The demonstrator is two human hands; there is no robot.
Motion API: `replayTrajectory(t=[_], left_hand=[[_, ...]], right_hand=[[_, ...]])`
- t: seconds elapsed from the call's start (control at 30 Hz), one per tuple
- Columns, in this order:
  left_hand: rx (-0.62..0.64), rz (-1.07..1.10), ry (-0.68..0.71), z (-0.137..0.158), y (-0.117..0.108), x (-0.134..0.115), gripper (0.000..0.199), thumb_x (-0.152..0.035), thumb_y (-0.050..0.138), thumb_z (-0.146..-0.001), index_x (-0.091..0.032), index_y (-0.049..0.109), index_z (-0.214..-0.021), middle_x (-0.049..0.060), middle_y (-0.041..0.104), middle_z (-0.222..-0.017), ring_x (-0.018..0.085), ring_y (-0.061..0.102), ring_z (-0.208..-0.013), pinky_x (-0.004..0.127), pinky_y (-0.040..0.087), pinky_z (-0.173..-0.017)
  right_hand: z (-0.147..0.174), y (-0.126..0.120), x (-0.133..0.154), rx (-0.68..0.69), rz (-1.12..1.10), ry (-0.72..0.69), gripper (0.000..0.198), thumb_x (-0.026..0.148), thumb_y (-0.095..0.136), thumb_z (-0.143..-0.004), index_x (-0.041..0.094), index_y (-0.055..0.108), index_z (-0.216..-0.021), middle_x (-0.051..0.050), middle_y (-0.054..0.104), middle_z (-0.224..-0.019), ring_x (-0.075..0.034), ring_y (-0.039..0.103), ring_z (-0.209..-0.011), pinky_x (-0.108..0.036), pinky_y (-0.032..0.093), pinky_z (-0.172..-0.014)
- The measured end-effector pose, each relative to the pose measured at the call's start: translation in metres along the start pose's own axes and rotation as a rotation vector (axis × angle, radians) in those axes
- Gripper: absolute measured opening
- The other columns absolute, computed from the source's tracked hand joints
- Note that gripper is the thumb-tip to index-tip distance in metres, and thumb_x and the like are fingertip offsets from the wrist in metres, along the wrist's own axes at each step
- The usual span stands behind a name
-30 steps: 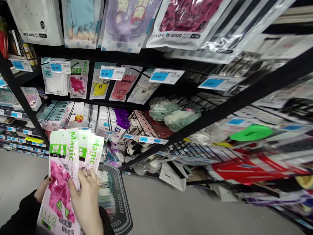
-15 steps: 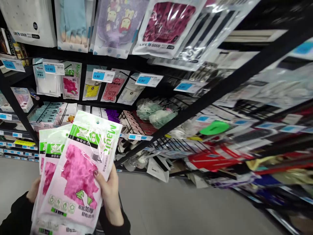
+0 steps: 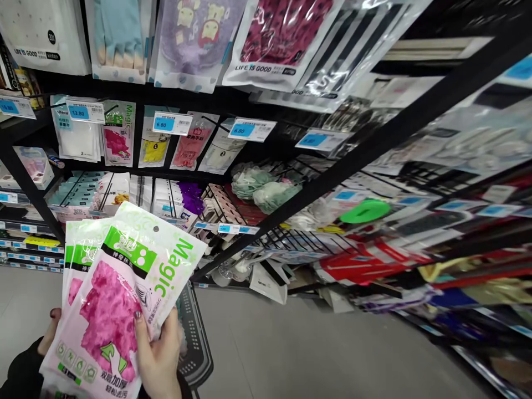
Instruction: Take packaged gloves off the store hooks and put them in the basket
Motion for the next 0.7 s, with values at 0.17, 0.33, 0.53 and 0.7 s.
replayTrajectory(t=[0.17, 0.33, 0.53, 0.7], left_hand=[[0.107, 0.134, 0.082, 0.026, 0.019, -0.017, 0.016, -0.023, 0.079, -0.042, -0.021, 0.065, -0.050, 0.001, 0.066, -0.051, 0.028, 0.065, -0.064, 0.038, 0.051, -0.071], [0.177, -0.027, 0.101, 0.038, 0.029, -0.026, 0.018, -0.022, 0.080, -0.042, -0.019, 0.067, -0.053, 0.005, 0.071, -0.062, 0.035, 0.066, -0.078, 0.042, 0.050, -0.074], [0.107, -0.104, 0.112, 0.025, 0.021, -0.034, 0.009, -0.011, 0.070, -0.051, -0.015, 0.068, -0.059, 0.005, 0.070, -0.061, 0.028, 0.066, -0.066, 0.035, 0.050, -0.064], [-0.085, -0.006, 0.132, 0.003, 0.007, -0.055, 0.011, -0.004, 0.060, -0.052, -0.013, 0.062, -0.047, 0.002, 0.061, -0.045, 0.017, 0.057, -0.044, 0.027, 0.047, -0.048]], right_hand=[[0.005, -0.001, 0.007, -0.044, 0.180, -0.066, 0.014, 0.029, 0.054, -0.083, 0.019, 0.052, -0.092, -0.005, 0.063, -0.077, -0.016, 0.060, -0.065, -0.024, 0.048, -0.056], [0.018, -0.003, 0.012, -0.096, 0.333, -0.219, 0.007, 0.024, 0.052, -0.084, 0.019, 0.050, -0.080, -0.001, 0.057, -0.062, -0.012, 0.051, -0.050, -0.023, 0.042, -0.049], [-0.004, 0.016, -0.009, 0.199, 0.047, 0.039, 0.023, 0.032, 0.055, -0.082, 0.019, 0.051, -0.100, -0.009, 0.066, -0.090, -0.020, 0.064, -0.076, -0.029, 0.052, -0.061], [-0.060, -0.001, 0.002, 0.107, -0.299, 0.145, 0.038, 0.038, 0.063, -0.074, 0.022, 0.045, -0.104, -0.009, 0.063, -0.111, -0.024, 0.063, -0.095, -0.035, 0.054, -0.074]])
Point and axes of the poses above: each hand's wrist, its own z-axis away from the middle knuckle, its own y-axis out of the palm, x = y × z, the point moved 9 cm from there along -z, towards the middle knuckle
